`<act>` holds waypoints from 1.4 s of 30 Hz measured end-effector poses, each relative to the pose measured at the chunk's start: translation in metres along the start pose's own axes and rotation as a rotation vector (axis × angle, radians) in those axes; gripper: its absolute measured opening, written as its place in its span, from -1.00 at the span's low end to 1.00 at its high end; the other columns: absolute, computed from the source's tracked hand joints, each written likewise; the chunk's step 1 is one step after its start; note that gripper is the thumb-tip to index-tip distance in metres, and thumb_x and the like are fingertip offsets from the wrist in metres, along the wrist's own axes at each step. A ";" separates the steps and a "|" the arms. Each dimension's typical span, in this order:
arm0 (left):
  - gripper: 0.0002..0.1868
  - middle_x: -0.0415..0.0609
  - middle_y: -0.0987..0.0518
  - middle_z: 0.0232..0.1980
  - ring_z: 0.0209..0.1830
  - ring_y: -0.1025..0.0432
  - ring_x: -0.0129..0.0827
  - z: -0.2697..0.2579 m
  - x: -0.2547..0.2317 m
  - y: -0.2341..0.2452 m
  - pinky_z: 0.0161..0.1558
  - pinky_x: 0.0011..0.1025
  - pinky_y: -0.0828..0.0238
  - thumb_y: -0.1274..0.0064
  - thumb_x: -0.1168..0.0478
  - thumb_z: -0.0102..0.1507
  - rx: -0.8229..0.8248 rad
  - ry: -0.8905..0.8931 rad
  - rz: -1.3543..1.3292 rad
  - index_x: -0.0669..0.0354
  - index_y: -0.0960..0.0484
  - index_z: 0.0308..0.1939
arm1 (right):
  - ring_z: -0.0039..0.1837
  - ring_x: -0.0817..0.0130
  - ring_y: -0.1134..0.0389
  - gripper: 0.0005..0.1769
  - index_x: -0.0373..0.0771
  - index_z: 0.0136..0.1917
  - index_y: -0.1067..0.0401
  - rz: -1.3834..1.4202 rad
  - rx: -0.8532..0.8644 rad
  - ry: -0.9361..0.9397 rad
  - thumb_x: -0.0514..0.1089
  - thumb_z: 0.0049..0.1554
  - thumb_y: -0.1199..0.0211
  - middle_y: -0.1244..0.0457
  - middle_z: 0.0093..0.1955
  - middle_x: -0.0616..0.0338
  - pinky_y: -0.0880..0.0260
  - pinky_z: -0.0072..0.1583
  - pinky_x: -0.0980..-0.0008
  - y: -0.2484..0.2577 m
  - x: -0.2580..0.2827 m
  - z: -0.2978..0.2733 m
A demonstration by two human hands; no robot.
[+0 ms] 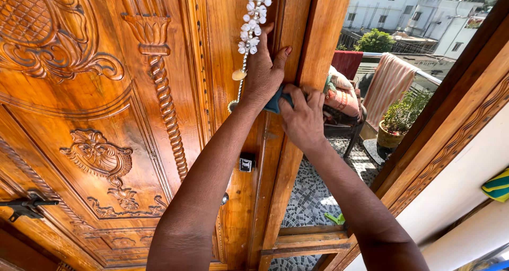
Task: The person wipes a carved wooden door and its glass panels with a cloth after applying liquid from a spray bottle.
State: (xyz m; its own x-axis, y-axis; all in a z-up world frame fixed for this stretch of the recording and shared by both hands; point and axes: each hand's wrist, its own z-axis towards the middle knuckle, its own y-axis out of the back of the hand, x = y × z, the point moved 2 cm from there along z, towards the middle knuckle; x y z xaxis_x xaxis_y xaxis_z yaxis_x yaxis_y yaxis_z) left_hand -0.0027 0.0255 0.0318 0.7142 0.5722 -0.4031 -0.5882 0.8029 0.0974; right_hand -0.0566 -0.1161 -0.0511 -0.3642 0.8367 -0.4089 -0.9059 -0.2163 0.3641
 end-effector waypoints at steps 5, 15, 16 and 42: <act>-0.36 0.14 -0.63 0.04 0.00 -0.64 -0.24 -0.003 0.029 -0.019 0.06 -0.22 -0.61 0.02 -0.02 0.47 0.068 -0.095 -0.221 0.21 -0.14 0.50 | 0.33 0.09 -0.11 -0.64 -0.02 0.13 -0.57 0.008 -0.011 0.107 -0.14 0.02 -0.40 -0.18 0.34 0.14 -0.13 0.26 -0.01 -0.024 0.037 -0.036; -0.43 0.32 -0.40 0.30 0.26 -0.41 0.01 -0.023 0.024 -0.043 0.35 -0.06 -0.40 0.23 0.09 0.60 -0.142 -0.243 -0.016 0.26 0.01 0.58 | 0.39 0.25 -0.09 -0.70 -0.08 0.07 -0.53 0.193 -0.097 -0.091 -0.29 0.05 -0.39 -0.18 0.37 0.26 -0.10 0.33 0.05 -0.042 -0.012 -0.075; -0.43 0.32 -0.39 0.30 0.26 -0.41 0.01 -0.023 0.025 -0.044 0.36 -0.06 -0.40 0.23 0.09 0.60 -0.145 -0.251 -0.031 0.27 0.02 0.59 | 0.36 0.24 -0.08 -0.74 -0.01 0.02 -0.51 0.139 -0.112 -0.027 -0.27 0.06 -0.40 -0.18 0.34 0.27 -0.08 0.27 0.09 -0.046 -0.006 -0.075; -0.83 -0.06 -0.37 -0.28 -0.30 -0.37 -0.33 -0.029 0.054 -0.056 -0.23 -0.26 -0.35 0.16 0.16 0.53 -0.208 -0.415 -0.008 0.14 -0.44 -0.10 | 0.27 0.22 -0.04 -0.66 0.17 0.05 -0.44 0.226 -0.353 -0.020 0.07 0.12 -0.57 -0.06 0.21 0.22 0.05 0.34 0.23 -0.085 0.011 -0.177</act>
State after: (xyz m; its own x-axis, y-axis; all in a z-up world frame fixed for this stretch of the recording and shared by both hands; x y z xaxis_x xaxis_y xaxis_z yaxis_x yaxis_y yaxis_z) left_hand 0.0574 0.0062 -0.0221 0.7857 0.6186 -0.0003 -0.6151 0.7813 -0.1060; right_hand -0.0217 -0.1773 -0.2344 -0.5608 0.7575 -0.3341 -0.8237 -0.5514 0.1325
